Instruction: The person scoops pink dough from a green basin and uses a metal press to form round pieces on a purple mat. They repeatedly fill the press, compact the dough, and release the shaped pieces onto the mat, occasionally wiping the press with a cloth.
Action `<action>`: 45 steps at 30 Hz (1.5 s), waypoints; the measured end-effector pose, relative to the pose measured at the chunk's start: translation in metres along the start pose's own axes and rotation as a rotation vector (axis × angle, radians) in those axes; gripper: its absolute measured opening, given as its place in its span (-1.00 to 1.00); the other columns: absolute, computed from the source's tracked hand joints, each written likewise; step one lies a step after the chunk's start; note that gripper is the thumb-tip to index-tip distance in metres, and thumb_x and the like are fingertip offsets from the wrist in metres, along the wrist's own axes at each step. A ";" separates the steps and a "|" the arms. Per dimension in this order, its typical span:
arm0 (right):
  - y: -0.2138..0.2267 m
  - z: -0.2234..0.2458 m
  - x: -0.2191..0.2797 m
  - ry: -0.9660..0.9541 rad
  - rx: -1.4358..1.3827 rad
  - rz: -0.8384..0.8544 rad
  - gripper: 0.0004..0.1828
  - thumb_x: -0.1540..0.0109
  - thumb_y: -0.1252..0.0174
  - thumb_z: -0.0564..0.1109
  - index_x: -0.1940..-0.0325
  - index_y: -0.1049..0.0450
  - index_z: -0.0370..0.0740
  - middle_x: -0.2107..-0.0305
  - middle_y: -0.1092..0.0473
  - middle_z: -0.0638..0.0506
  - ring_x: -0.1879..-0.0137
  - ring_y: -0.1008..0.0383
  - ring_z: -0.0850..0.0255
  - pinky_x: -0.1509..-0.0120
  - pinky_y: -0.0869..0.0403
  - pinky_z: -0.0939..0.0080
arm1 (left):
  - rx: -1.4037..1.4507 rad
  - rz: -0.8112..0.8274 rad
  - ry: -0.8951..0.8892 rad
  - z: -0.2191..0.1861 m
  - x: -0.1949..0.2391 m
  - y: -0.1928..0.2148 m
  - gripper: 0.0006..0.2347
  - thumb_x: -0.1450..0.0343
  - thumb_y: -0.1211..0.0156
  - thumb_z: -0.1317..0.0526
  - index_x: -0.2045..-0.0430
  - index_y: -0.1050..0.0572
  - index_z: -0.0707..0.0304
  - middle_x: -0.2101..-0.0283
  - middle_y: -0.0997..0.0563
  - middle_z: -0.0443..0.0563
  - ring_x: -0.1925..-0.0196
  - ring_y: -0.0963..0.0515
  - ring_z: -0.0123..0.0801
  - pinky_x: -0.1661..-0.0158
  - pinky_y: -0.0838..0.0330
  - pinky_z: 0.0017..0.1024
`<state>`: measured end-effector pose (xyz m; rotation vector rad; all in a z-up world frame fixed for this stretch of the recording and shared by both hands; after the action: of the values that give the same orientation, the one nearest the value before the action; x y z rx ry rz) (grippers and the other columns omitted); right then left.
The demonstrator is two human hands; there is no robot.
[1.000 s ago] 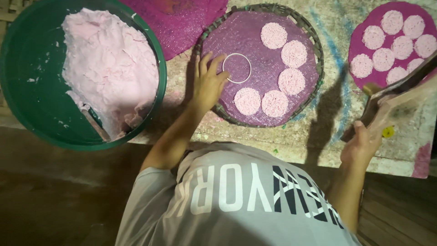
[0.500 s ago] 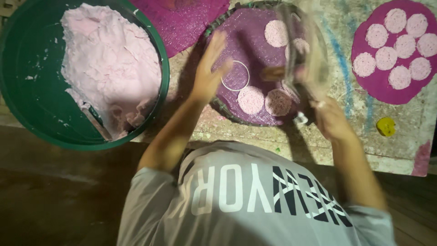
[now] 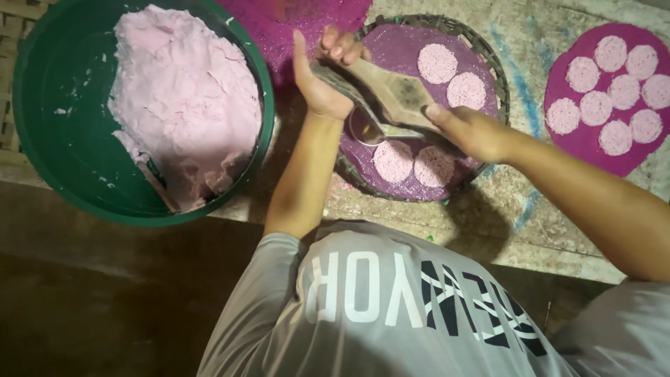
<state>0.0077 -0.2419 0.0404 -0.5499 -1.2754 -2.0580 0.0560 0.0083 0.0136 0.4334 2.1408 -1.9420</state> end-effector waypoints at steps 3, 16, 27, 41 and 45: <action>-0.010 0.019 -0.001 0.099 -0.074 -0.079 -0.13 -0.31 0.36 0.49 -0.12 -0.47 -0.31 0.38 -0.52 -0.21 0.23 -0.55 -0.01 0.03 -0.46 -0.07 | -0.051 0.027 -0.011 -0.013 0.003 0.009 -0.61 -0.51 0.05 -0.26 0.47 -0.35 0.00 0.44 -0.37 -0.25 0.30 -0.43 -0.47 -0.03 -0.40 -0.35; 0.005 0.020 0.015 0.083 0.008 -0.170 -0.28 -0.37 0.21 0.34 0.03 -0.57 -0.34 0.57 -0.46 -0.16 0.37 -0.53 -0.02 0.14 -0.46 -0.10 | -0.067 -0.141 -0.034 0.024 -0.003 0.045 -0.74 -0.44 0.03 -0.08 0.56 -0.28 -0.02 0.54 -0.26 -0.26 0.41 -0.31 -0.46 0.13 -0.33 -0.34; -0.021 0.031 -0.015 0.295 -0.085 -0.300 -0.33 -0.41 0.20 0.28 0.06 -0.50 -0.41 0.54 -0.45 -0.30 0.34 -0.53 -0.10 0.11 -0.45 -0.14 | -0.224 -0.156 -0.035 -0.017 -0.018 0.031 -0.69 -0.43 0.09 -0.12 0.62 -0.25 0.02 0.64 -0.18 -0.22 0.53 -0.23 -0.43 0.28 -0.26 -0.34; -0.007 0.024 -0.004 0.273 -0.046 -0.346 -0.35 -0.45 0.21 0.24 0.13 -0.52 -0.40 0.48 -0.45 -0.33 0.31 -0.49 -0.15 0.10 -0.42 -0.19 | -0.226 -0.407 -0.101 0.003 -0.023 0.051 -0.64 -0.45 0.26 -0.10 0.71 -0.22 0.05 0.71 -0.17 -0.18 0.63 -0.18 -0.39 0.40 -0.21 -0.26; -0.007 0.022 -0.007 0.226 -0.078 -0.304 -0.36 -0.47 0.20 0.22 0.18 -0.50 -0.41 0.50 -0.45 -0.36 0.32 -0.49 -0.18 0.09 -0.41 -0.19 | -0.199 -0.482 -0.070 0.007 -0.026 0.047 -0.64 -0.44 0.30 -0.10 0.72 -0.19 0.05 0.73 -0.16 -0.19 0.66 -0.17 -0.41 0.43 -0.20 -0.29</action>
<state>0.0076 -0.2176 0.0416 -0.1546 -1.2055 -2.3499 0.0973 0.0032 -0.0215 -0.2054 2.5313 -1.8910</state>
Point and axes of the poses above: each hand's wrist, its own x-axis away from the middle knuckle, its own y-axis out of the back of the hand, z = x × y, the point moved 5 cm from there along -x, towards the middle knuckle
